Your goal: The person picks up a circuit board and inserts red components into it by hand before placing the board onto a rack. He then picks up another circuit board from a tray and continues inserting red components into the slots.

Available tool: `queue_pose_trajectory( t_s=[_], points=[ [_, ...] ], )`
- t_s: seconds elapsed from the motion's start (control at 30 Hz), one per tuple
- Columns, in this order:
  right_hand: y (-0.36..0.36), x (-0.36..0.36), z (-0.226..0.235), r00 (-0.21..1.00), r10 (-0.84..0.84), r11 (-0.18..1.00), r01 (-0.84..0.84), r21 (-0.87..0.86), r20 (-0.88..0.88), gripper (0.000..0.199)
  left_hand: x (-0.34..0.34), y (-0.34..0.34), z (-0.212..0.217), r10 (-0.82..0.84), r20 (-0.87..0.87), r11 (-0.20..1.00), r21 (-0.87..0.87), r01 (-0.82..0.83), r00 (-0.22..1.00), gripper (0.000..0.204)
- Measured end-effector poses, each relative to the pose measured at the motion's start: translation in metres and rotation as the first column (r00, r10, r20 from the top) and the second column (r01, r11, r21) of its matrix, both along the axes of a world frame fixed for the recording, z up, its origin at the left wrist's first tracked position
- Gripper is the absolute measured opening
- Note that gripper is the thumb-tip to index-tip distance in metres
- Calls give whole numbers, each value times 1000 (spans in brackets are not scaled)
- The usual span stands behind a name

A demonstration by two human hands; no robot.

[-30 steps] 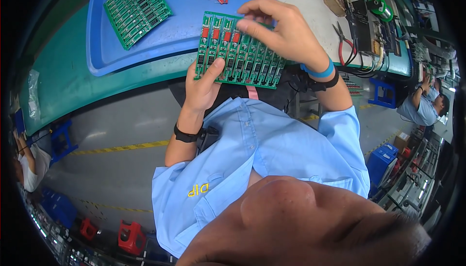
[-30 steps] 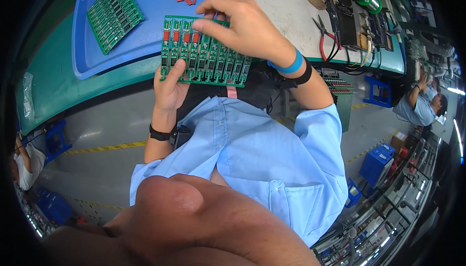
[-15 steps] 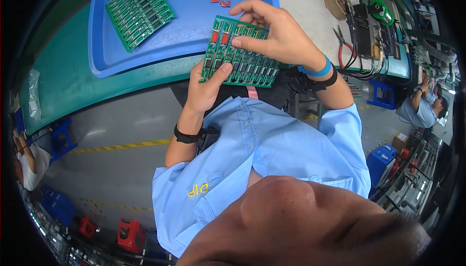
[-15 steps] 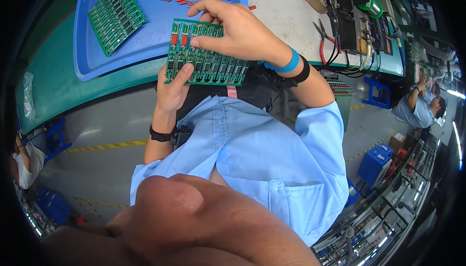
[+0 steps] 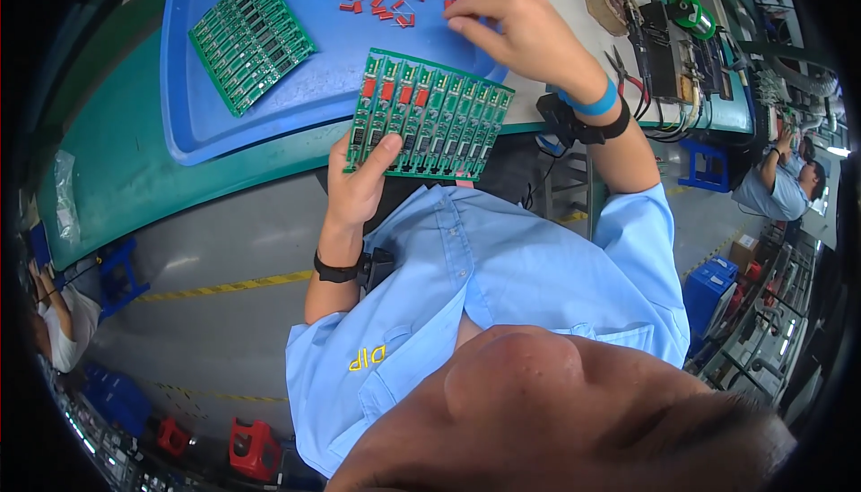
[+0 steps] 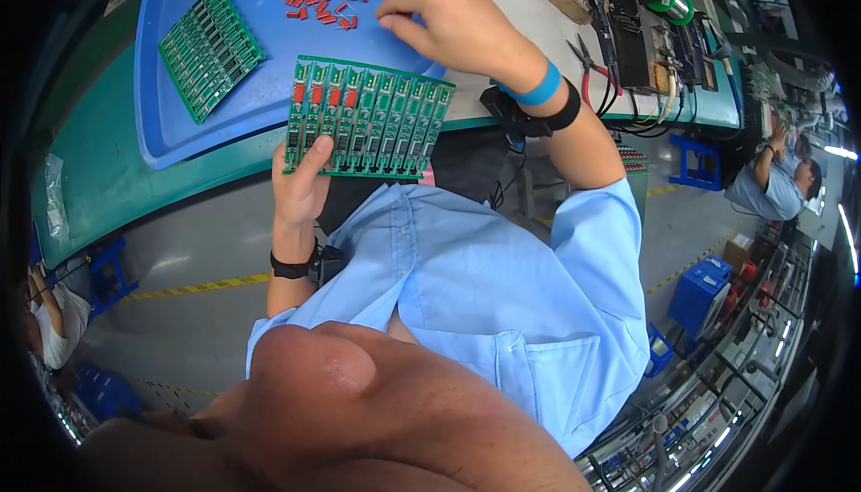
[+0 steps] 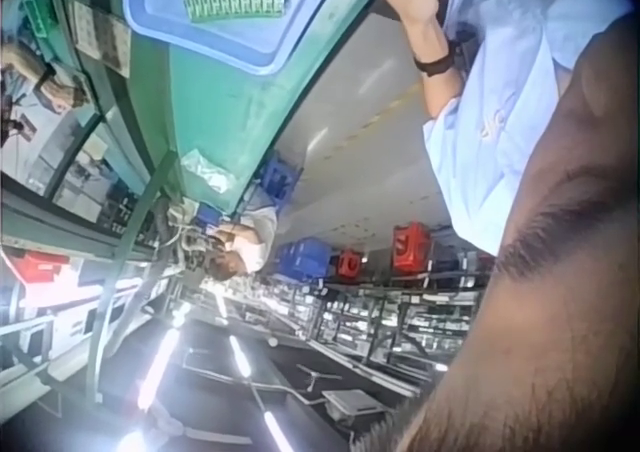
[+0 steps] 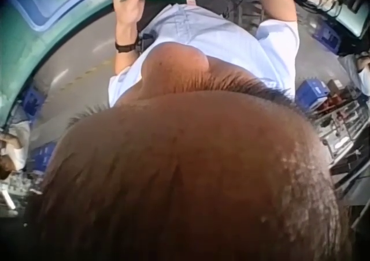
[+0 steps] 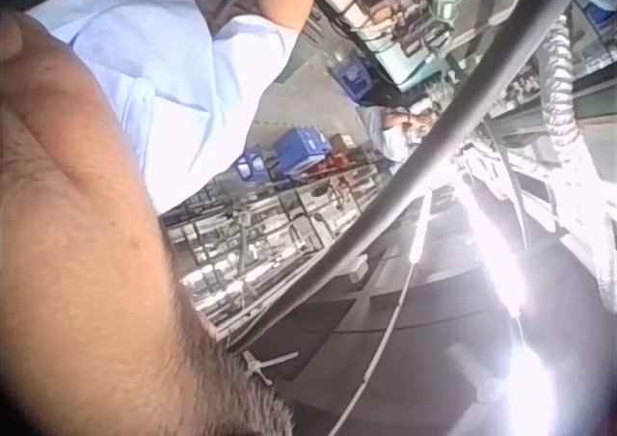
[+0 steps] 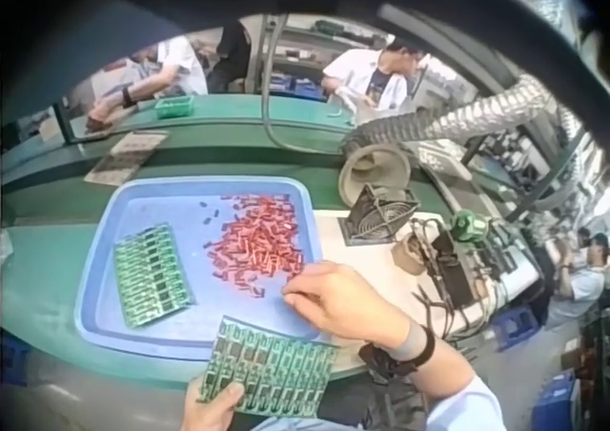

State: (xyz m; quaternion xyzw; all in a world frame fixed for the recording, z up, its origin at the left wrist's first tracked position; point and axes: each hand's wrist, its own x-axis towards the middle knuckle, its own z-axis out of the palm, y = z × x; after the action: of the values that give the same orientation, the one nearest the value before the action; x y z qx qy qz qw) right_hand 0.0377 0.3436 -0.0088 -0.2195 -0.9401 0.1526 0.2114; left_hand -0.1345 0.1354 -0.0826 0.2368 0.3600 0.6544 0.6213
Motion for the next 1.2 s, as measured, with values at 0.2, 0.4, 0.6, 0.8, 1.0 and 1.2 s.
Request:
queue_pose_trajectory(
  t_s=[0.2,0.4,0.6,0.8,1.0,1.2],
  points=[
    [-3,-38,9,985,102,965,-132,228,137,18,-4,-1,-5,34,24,999,-6,-33,999,25],
    [0,-49,7,977,71,973,-112,200,200,16,-7,-1,-10,27,25,999,-21,-26,999,25],
    [-4,-26,31,996,23,999,-19,-47,84,15,1,3,6,96,77,994,-53,-92,992,22],
    [-6,-14,32,994,-87,941,104,-321,66,17,1,5,-3,108,100,994,-32,-105,989,19],
    [-4,-8,14,842,161,987,-143,76,-515,18,10,7,-4,190,124,982,-30,-188,974,18],
    [-42,0,16,916,-132,968,38,-247,-380,18,15,6,-6,234,113,972,-14,-234,966,19]
  ],
)
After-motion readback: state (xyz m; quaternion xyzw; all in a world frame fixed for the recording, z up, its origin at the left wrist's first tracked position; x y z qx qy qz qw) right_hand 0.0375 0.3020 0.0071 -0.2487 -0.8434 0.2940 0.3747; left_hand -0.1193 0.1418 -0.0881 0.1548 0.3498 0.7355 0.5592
